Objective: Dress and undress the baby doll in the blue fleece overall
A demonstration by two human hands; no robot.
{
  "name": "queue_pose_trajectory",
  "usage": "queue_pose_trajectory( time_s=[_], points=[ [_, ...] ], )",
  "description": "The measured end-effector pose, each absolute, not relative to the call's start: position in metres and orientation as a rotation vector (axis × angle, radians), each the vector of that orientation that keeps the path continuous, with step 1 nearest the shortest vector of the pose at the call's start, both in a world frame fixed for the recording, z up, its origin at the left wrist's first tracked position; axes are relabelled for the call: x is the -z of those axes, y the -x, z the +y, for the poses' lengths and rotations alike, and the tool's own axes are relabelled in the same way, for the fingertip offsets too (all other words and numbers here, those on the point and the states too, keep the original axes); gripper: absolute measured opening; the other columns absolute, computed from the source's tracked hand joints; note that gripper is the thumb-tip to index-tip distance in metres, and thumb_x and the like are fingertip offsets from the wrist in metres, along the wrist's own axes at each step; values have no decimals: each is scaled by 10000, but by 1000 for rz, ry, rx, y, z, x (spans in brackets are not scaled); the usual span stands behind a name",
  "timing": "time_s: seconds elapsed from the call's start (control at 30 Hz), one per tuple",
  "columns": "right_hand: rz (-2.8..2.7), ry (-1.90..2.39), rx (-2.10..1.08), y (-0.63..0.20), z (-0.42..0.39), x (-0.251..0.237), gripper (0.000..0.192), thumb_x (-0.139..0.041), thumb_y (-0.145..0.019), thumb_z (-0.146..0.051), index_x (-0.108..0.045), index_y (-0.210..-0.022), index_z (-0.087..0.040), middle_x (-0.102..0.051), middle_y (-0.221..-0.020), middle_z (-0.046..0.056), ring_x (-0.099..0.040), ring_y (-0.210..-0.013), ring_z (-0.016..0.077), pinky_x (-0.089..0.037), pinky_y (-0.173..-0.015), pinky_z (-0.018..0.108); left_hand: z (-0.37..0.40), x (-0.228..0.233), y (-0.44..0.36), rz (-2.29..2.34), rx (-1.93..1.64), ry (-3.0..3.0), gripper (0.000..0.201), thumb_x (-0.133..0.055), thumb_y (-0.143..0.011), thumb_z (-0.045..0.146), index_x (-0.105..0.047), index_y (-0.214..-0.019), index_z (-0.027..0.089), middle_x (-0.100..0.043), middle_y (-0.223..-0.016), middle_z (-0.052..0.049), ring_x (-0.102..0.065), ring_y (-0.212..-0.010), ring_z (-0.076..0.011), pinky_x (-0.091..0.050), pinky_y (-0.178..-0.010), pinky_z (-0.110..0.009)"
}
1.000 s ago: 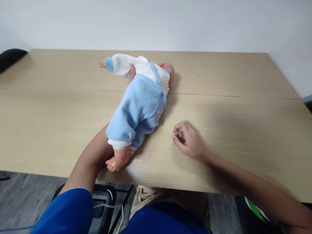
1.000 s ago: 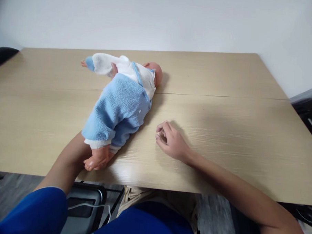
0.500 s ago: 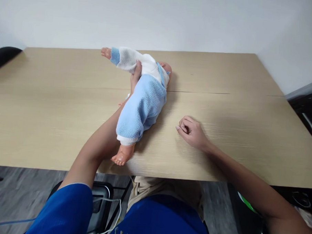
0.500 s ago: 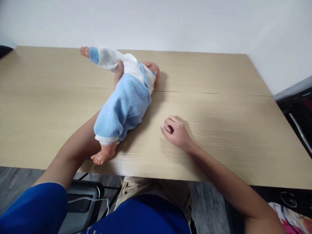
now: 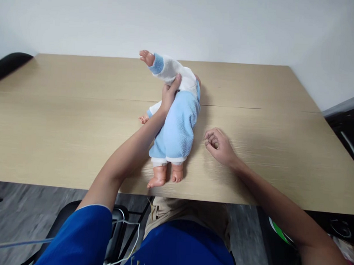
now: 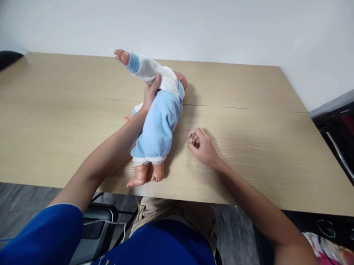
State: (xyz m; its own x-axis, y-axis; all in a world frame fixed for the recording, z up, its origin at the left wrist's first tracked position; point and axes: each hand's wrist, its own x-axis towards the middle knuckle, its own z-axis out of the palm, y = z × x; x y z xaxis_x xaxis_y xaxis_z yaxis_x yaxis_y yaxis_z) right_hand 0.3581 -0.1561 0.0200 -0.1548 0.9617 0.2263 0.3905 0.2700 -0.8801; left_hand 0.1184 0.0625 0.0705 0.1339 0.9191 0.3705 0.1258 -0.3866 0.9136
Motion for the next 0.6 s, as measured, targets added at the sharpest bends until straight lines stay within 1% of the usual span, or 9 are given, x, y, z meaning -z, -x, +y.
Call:
queue_pose_trajectory(
  time_s=[0.07, 0.13, 0.23, 0.3, 0.37, 0.43, 0.47, 0.53, 0.6],
  points=[
    [-1669, 1271, -885, -360, -154, -16, 224, -811, -947, -356, -703, -1129, -283, -633, -914, -17, -608, -737, 191, -498, -673, 347, 59, -68, -123, 980, -1371, -1591, 1332, -460, -906, 1263, -722, -1586, 148, -821, -1671, -87, -667, -1581, -297, -522, -1377, -501],
    [-1625, 1279, -919, -361, -151, -13, 262, -838, -973, -434, -707, -1143, -283, -649, -879, -26, -637, -746, 196, -520, -699, 354, 53, -67, -130, 917, -1375, -1572, 1185, -592, -961, 1164, -747, -1562, 154, -830, -1658, -91, -691, -1573, -297, -543, -1359, -485],
    [-1517, 1258, -1032, -363, -146, -11, 353, -871, -1011, -564, -707, -1153, -286, -716, -881, -12, -704, -807, 218, -581, -760, 374, 46, -65, -144, 868, -1323, -1643, 948, -660, -1066, 995, -760, -1570, 198, -828, -1673, -58, -692, -1559, -290, -529, -1370, -503],
    [-1388, 1233, -1111, -365, -141, -13, 449, -892, -1011, -664, -718, -1198, -294, -777, -957, 15, -747, -867, 240, -634, -788, 389, 46, -63, -154, 867, -1292, -1739, 819, -698, -1095, 902, -790, -1505, 199, -834, -1654, -90, -699, -1552, -320, -516, -1381, -528],
    [-1209, 1204, -1167, -370, -135, -16, 562, -886, -992, -775, -741, -1279, -313, -838, -1137, 57, -796, -994, 268, -689, -831, 403, 48, -59, -165, 840, -1260, -1867, 725, -747, -1086, 831, -803, -1421, 191, -851, -1589, -153, -727, -1526, -379, -523, -1372, -565],
    [-1039, 1169, -1232, -380, -127, -21, 664, -833, -977, -877, -763, -1361, -340, -858, -1330, 87, -825, -1153, 299, -730, -900, 426, 51, -55, -177, 775, -1177, -2046, 648, -789, -1072, 743, -788, -1411, 190, -851, -1544, -192, -745, -1497, -421, -537, -1351, -591],
    [-975, 1149, -1273, -386, -124, -24, 710, -794, -966, -925, -772, -1384, -351, -859, -1391, 96, -829, -1221, 319, -744, -941, 450, 50, -54, -183, 734, -1119, -2147, 621, -808, -1060, 683, -780, -1429, 184, -847, -1532, -206, -750, -1481, -430, -545, -1336, -594],
    [-895, 1114, -1380, -400, -116, -31, 802, -732, -910, -1013, -800, -1368, -358, -875, -1415, 123, -833, -1292, 370, -760, -1007, 532, 47, -55, -194, 655, -984, -2338, 612, -833, -1021, 579, -772, -1473, 171, -832, -1521, -227, -750, -1451, -438, -560, -1303, -591],
    [-848, 1096, -1475, -414, -109, -39, 816, -706, -853, -1048, -835, -1259, -352, -903, -1353, 142, -843, -1272, 401, -753, -1032, 606, 39, -58, -198, 599, -882, -2467, 601, -810, -1019, 532, -775, -1499, 173, -821, -1513, -234, -745, -1430, -436, -558, -1293, -590]
  ],
)
